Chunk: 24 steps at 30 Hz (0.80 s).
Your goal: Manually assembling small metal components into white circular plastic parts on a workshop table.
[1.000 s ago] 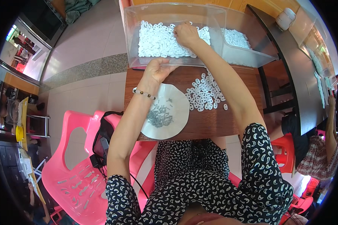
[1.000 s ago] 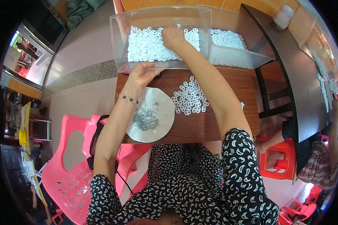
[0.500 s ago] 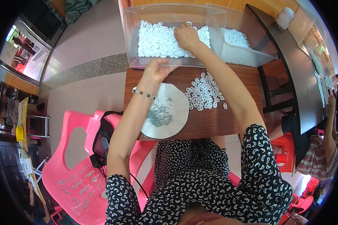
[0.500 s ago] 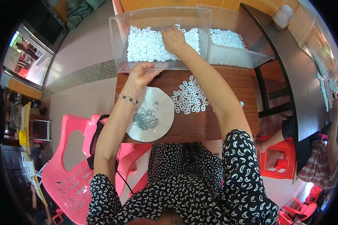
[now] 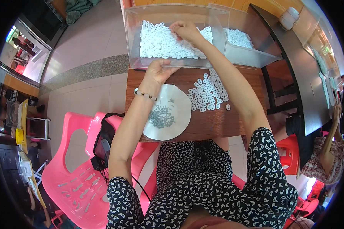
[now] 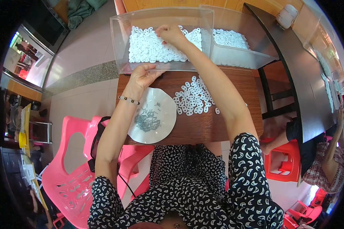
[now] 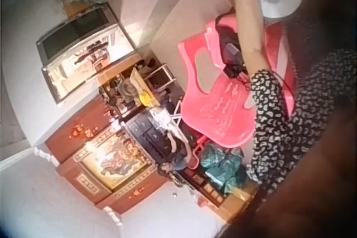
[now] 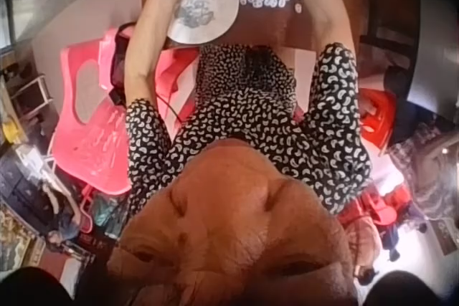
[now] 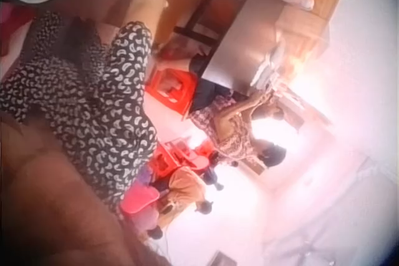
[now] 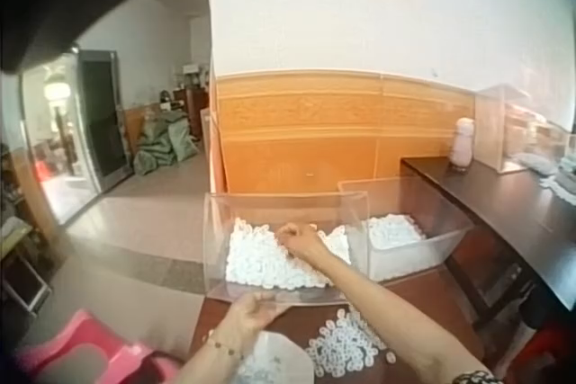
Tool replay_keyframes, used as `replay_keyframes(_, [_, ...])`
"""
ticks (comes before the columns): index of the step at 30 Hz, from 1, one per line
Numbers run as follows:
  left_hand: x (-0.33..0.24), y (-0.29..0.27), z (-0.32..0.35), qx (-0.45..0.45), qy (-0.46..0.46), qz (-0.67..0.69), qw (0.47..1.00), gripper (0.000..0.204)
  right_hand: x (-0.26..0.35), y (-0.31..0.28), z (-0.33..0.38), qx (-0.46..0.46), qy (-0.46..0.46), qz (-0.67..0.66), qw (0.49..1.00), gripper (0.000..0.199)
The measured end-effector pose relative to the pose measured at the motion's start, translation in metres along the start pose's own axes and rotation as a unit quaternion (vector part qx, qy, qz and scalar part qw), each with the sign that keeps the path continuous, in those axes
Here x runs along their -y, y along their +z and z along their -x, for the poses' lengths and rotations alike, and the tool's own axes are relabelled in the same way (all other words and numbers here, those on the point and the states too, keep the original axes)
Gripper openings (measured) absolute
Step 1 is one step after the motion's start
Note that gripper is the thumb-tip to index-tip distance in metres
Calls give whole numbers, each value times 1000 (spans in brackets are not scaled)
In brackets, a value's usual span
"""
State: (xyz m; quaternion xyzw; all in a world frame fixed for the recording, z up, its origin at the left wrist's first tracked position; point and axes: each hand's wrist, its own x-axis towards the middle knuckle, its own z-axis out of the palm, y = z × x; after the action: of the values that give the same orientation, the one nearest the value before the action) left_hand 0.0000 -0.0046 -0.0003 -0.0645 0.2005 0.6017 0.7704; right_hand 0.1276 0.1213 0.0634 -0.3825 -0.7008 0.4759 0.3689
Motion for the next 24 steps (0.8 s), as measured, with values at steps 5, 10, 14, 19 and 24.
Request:
replay_keyframes(5, [2, 3, 0, 5, -9, -19, 1000, 42, 1, 42, 4, 35, -193, 287, 938, 26])
replay_keyframes(10, [9, 10, 7, 49, 5, -46, 998, 41, -5, 56, 8, 118, -309, 447, 831, 35])
replay_keyframes(14, [2, 4, 5, -2, -14, -19, 1000, 40, -3, 27, 6, 102, -338, 491, 796, 20])
replay_keyframes(19, [5, 7, 5, -8, 0, -22, 1000, 41, 0, -25, 9, 49, -241, 608, 755, 12])
replay_keyframes(24, [6, 4, 4, -4, 10, -31, 999, 40, 1, -45, 13, -25, -229, 562, 794, 15])
